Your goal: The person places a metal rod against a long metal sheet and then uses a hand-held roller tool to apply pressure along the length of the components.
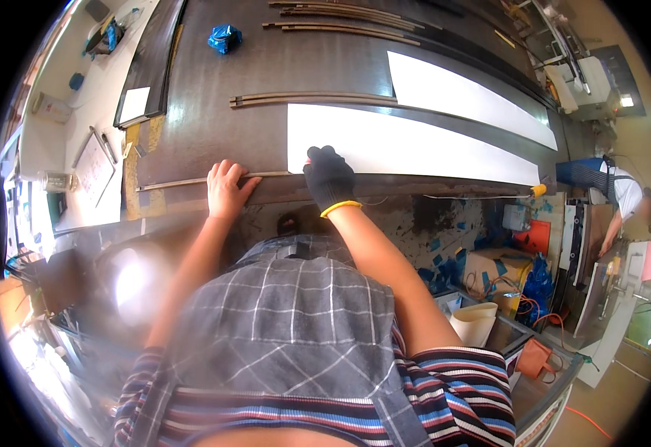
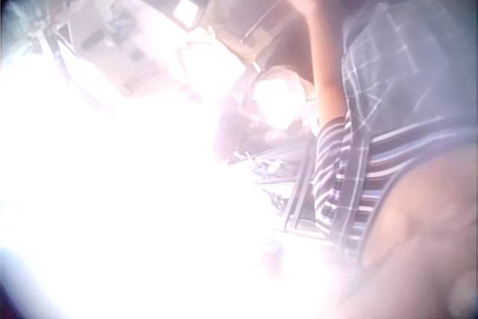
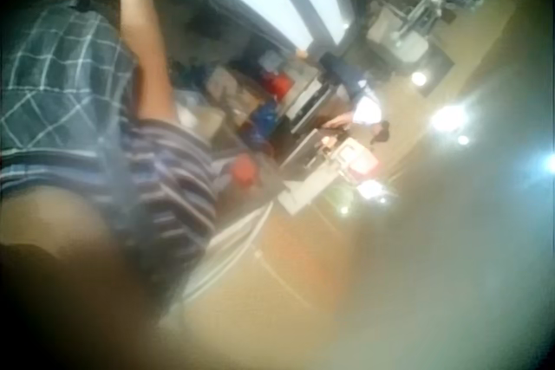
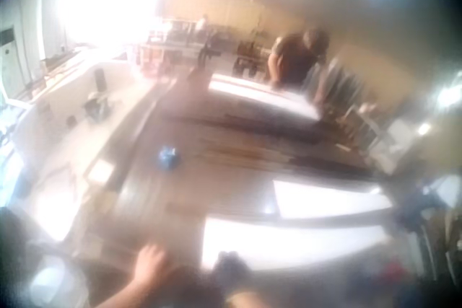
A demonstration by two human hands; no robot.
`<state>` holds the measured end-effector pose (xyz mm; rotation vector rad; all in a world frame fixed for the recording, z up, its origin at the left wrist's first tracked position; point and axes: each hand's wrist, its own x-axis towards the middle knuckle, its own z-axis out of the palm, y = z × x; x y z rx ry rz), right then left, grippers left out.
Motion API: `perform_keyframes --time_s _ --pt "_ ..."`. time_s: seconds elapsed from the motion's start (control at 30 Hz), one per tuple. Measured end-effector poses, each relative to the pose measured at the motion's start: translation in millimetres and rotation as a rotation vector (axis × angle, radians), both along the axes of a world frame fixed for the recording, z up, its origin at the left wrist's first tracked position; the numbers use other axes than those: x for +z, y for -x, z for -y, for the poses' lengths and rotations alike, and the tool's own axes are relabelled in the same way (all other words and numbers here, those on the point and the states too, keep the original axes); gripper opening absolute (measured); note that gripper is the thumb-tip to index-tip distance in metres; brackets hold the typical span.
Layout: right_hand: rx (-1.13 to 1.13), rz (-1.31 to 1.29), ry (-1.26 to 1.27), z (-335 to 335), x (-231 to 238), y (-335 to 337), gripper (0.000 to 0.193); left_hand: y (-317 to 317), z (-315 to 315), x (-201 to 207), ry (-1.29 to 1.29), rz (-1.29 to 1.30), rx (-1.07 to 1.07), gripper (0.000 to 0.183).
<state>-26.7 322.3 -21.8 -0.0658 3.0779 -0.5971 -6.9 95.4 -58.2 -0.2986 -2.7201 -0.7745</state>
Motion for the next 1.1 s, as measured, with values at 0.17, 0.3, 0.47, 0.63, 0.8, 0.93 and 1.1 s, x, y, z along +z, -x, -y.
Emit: perform_keyframes --time_s 0.17,0.3,0.47,0.63,0.8,0.93,1.1 --pt "0.237 0.036 0.117 10 18 1 0.015 0 3 -2 -0.009 0.003 0.009 0.03" --pt "0.221 0.092 -0.011 21 15 10 0.02 0 4 0 0.001 0.013 -0.003 0.031" --pt "-0.373 0.02 0.301 -89 -7 27 0.03 -20 35 5 0.021 0.047 -0.023 0.03" --pt "-0.859 -0.001 -0.177 -393 0 -69 0.038 -28 90 -17 0.117 0.061 -0.006 0.026" --pt "-1.21 0.343 -0.714 -541 68 -185 0.043 -37 94 -22 0.324 0.151 0.114 0.027" --pt "-0.891 -0.198 -0.121 -417 37 -121 0.031 -28 -63 31 0.0 0.049 0.015 0.029" --pt "-0.186 -0.184 0.143 -266 20 -49 0.095 32 -275 47 0.092 0.244 -0.387 0.027"
